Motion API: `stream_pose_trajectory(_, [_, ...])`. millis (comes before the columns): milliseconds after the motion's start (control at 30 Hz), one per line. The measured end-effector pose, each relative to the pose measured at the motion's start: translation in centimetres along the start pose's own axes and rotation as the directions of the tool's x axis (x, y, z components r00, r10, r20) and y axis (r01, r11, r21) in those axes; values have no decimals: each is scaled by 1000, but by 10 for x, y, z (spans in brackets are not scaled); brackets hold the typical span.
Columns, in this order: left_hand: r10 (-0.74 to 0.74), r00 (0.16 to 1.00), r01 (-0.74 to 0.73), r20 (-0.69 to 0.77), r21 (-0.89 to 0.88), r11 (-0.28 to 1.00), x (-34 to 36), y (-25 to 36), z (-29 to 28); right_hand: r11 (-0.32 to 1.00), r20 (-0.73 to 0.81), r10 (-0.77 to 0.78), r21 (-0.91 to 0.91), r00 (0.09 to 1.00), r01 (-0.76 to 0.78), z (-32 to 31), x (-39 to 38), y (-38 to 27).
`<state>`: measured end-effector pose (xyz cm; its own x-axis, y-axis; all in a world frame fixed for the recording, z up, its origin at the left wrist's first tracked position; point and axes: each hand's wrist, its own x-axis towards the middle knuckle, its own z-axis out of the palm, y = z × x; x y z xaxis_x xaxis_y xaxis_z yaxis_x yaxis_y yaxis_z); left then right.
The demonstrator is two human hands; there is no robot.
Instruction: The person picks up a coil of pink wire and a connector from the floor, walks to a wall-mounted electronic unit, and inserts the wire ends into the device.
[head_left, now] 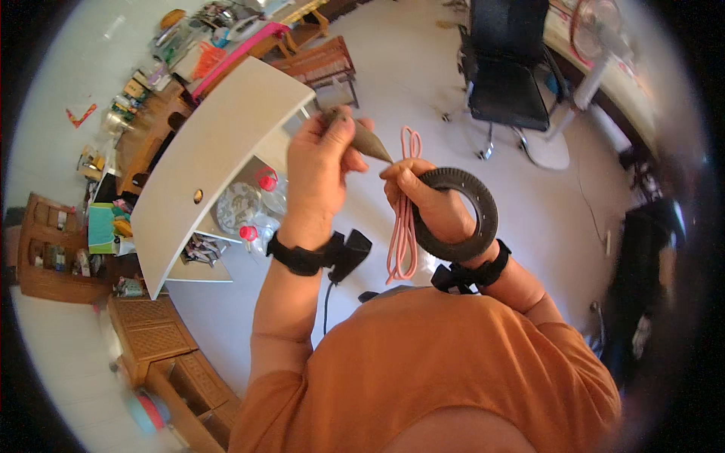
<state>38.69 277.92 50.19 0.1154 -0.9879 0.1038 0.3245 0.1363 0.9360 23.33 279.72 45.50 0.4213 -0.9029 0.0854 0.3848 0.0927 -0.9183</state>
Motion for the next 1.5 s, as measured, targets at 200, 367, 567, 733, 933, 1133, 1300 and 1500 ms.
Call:
stream_pose_trajectory(200, [-145,985,155,-94,118,981,72,-37,9,961,42,89,-268,995,-74,-59,77,-19])
stream_pose_trajectory(367, [-222,966,227,-135,20,974,126,-73,0,970,75,152,-201,986,-134,-88,136,-16])
stream_pose_trajectory(567, [-115,985,118,-129,11,993,196,-89,-9,946,105,151,-303,983,-113,-119,208,-6])
stream_pose_trajectory(733, [-2,988,6,-155,25,1000,277,-79,-27,979,132,127,-177,983,-103,-143,287,9])
stream_pose_trajectory(933, [-34,996,22,85,143,990,378,-93,-32,880,20,385,293,923,-374,-159,376,19])
stream_pose_trajectory(1133, [-166,965,148,201,103,984,469,-135,-20,894,-70,401,245,913,-374,-207,436,13])
stream_pose_trajectory(1300, [-216,950,195,225,113,974,556,-161,18,883,-20,354,337,935,-327,-274,503,4])
stream_pose_trajectory(1500, [-214,942,164,259,203,965,664,-175,60,850,47,343,410,938,-331,-354,593,-9])
